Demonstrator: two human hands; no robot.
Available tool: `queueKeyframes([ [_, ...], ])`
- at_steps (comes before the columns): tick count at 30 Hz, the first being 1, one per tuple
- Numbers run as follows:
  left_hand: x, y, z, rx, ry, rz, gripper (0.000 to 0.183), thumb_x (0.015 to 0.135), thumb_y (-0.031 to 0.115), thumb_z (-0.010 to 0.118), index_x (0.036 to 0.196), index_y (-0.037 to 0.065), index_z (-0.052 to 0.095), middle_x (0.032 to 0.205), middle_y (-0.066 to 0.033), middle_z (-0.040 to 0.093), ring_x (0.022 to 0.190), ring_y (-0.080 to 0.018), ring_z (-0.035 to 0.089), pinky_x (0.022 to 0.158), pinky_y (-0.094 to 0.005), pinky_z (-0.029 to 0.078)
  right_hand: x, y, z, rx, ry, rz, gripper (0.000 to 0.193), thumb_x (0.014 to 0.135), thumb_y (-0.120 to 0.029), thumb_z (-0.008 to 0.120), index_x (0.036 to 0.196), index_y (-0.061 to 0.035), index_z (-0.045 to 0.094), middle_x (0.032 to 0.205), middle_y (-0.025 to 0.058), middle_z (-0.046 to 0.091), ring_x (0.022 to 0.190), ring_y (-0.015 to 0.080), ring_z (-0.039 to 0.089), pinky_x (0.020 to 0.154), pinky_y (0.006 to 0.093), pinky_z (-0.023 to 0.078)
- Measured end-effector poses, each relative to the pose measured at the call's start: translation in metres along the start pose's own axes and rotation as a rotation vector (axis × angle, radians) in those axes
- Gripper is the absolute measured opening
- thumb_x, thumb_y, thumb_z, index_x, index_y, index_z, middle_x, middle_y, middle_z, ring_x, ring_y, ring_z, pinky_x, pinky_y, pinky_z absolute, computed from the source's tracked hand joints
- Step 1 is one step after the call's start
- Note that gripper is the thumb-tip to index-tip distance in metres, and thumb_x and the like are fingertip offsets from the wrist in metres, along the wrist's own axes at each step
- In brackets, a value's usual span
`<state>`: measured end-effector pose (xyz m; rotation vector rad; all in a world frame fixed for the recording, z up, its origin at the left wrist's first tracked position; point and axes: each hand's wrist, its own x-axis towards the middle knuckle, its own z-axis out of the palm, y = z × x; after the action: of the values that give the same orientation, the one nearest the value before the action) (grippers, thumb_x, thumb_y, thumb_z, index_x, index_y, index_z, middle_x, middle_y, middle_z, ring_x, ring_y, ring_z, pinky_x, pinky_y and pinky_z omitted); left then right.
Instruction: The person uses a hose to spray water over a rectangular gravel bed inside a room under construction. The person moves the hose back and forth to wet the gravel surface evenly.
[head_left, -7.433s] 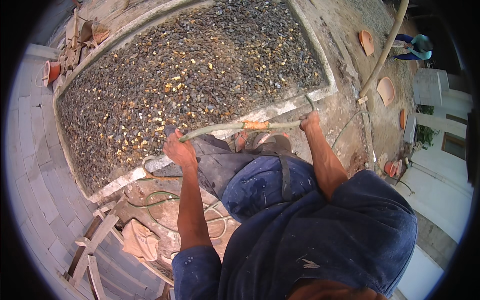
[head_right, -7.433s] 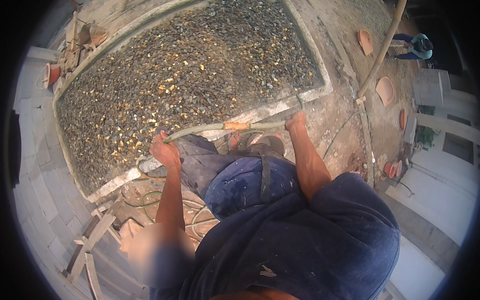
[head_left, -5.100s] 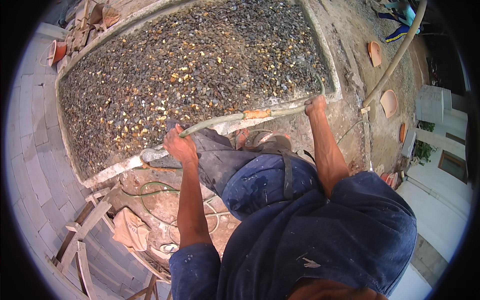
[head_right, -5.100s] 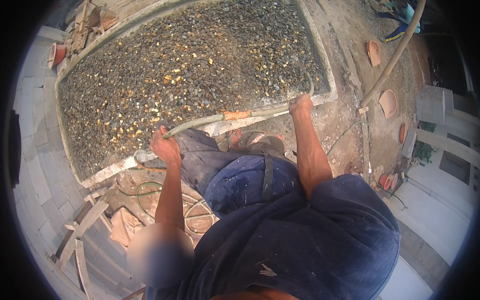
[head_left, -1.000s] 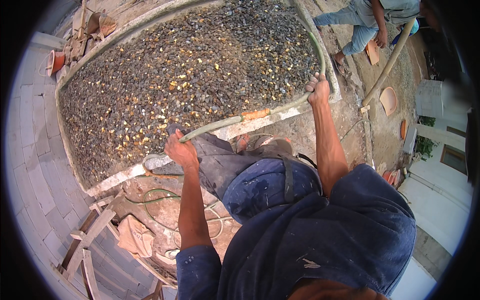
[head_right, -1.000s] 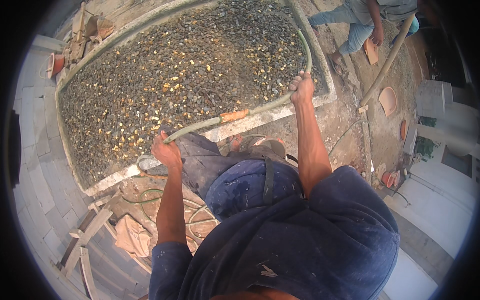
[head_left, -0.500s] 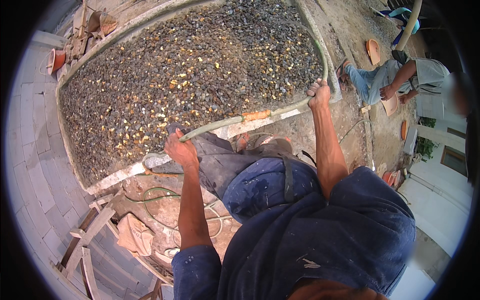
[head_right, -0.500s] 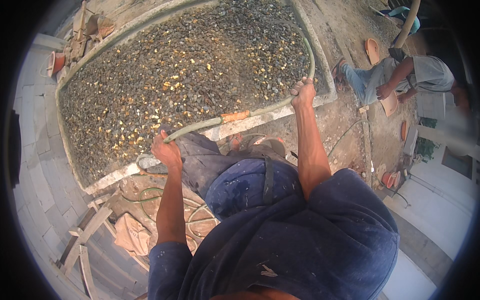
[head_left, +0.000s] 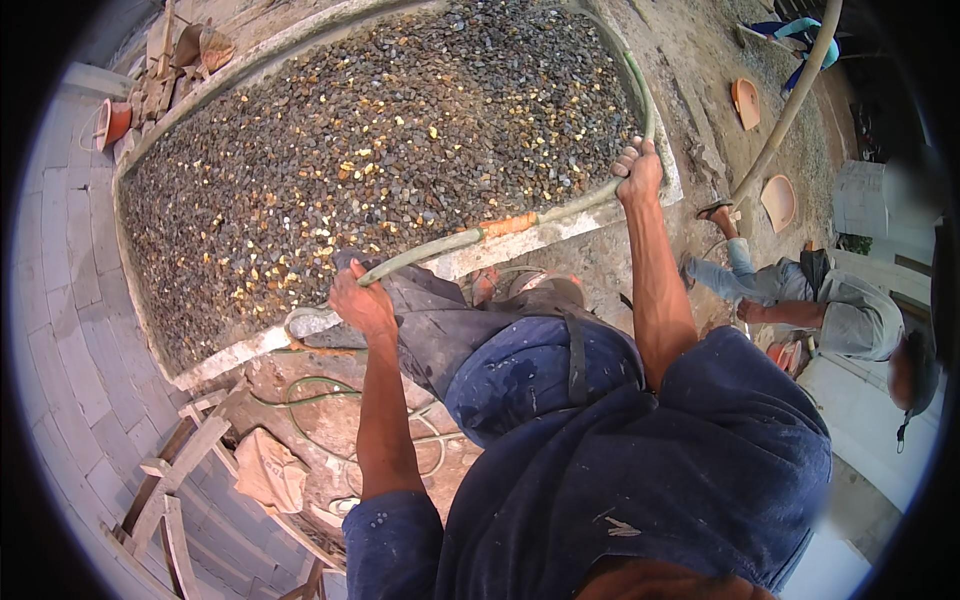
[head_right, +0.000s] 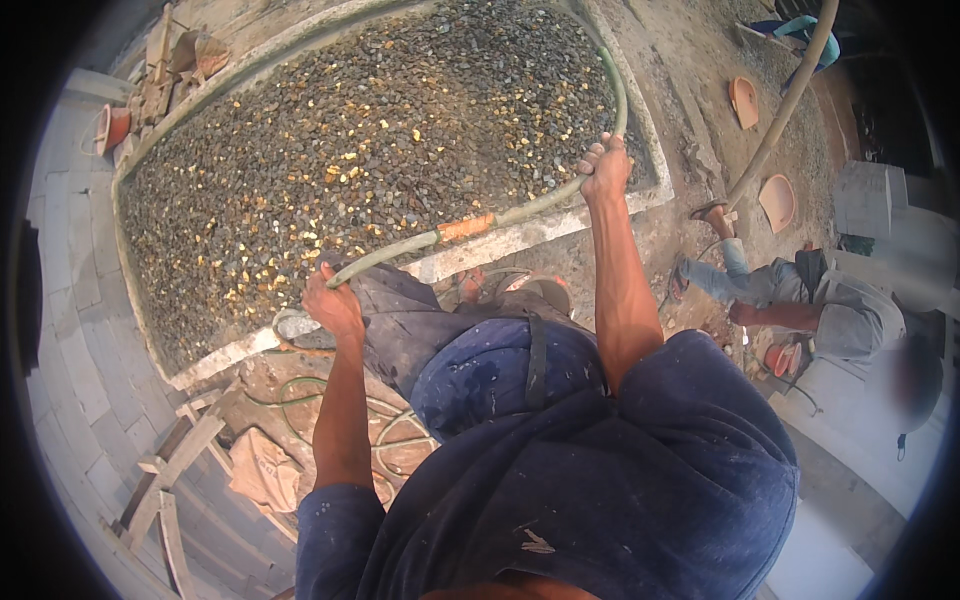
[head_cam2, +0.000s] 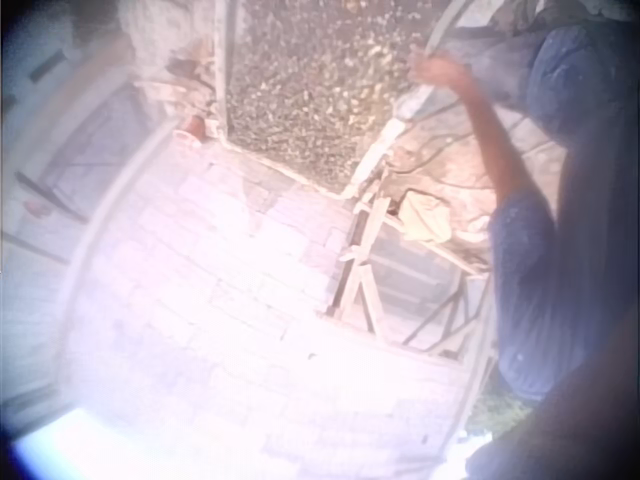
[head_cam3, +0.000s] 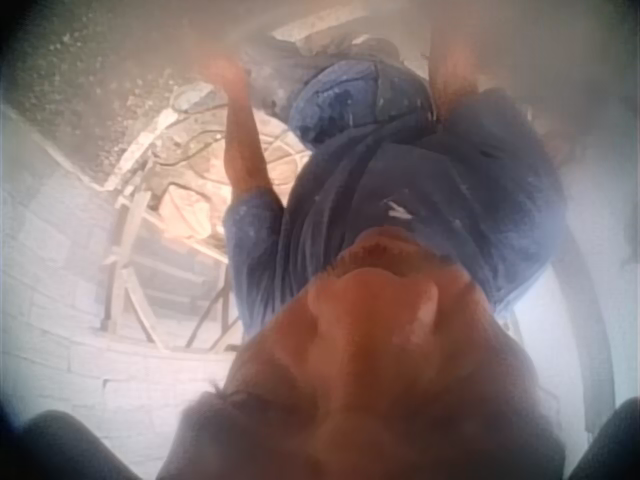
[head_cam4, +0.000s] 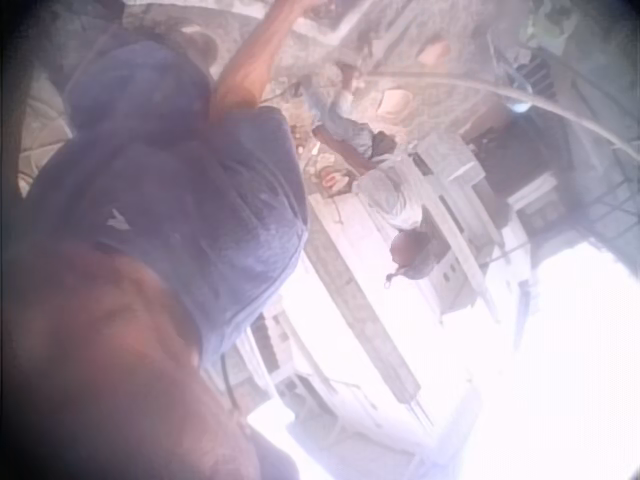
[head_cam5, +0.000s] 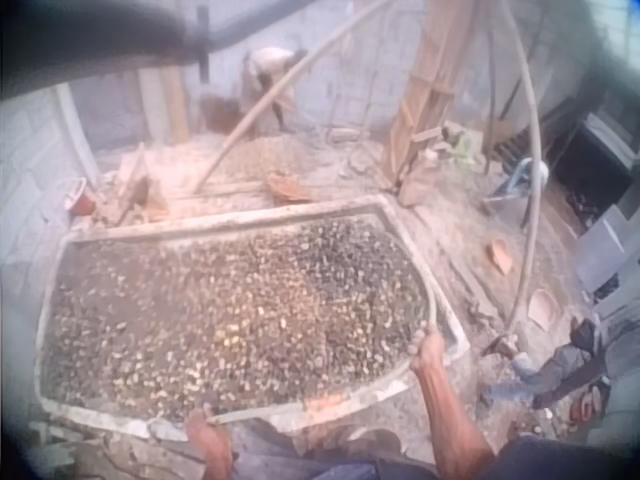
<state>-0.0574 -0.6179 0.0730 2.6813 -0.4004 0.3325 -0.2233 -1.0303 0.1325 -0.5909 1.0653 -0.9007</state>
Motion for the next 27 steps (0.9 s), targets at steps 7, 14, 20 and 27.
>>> queueKeyframes([
  [7, -0.002, -0.003, 0.003, 0.028, -0.015, 0.0, 0.033, 0.095, 0.022, 0.05, 0.071, 0.0, 0.055, 0.072, -0.0173, 0.056, 0.073, -0.0377, 0.053, 0.069, -0.0477, 0.039, -0.001, 0.009, -0.018, -0.031, 0.184, 0.019, 0.027, 0.102, -0.031, 0.032, 0.091, -0.01, 0.045, 0.061, -0.0028, 0.034, 0.044, 0.0072, 0.028, 0.037, 0.0236, 0.025],
  [14, 0.0, 0.001, -0.004, 0.024, -0.069, -0.042, 0.03, 0.095, 0.021, 0.05, 0.074, 0.001, 0.056, 0.074, -0.0166, 0.058, 0.077, -0.0357, 0.054, 0.074, -0.0462, 0.04, -0.007, 0.022, -0.048, -0.143, 0.242, 0.225, 0.02, 0.098, -0.02, 0.031, 0.083, -0.0107, 0.041, 0.056, -0.005, 0.032, 0.04, 0.0067, 0.026, 0.034, 0.0226, 0.025],
  [20, -0.002, -0.005, -0.002, 0.007, -0.043, -0.042, 0.029, 0.094, 0.02, 0.05, 0.074, 0.001, 0.057, 0.075, -0.0167, 0.058, 0.077, -0.0354, 0.054, 0.075, -0.0454, 0.04, -0.001, 0.034, -0.053, -0.247, 0.112, 0.413, 0.021, 0.099, -0.021, 0.033, 0.084, -0.0095, 0.042, 0.054, -0.0061, 0.03, 0.038, 0.005, 0.025, 0.031, 0.0204, 0.024],
  [27, -0.001, -0.005, -0.008, 0.005, -0.047, -0.08, 0.03, 0.095, 0.019, 0.049, 0.075, -0.001, 0.058, 0.075, -0.0188, 0.058, 0.078, -0.0379, 0.055, 0.074, -0.0465, 0.039, -0.005, 0.026, -0.021, -0.24, 0.009, 0.484, 0.025, 0.101, -0.029, 0.036, 0.089, -0.0081, 0.045, 0.057, -0.007, 0.03, 0.039, 0.0038, 0.026, 0.032, 0.0187, 0.025],
])
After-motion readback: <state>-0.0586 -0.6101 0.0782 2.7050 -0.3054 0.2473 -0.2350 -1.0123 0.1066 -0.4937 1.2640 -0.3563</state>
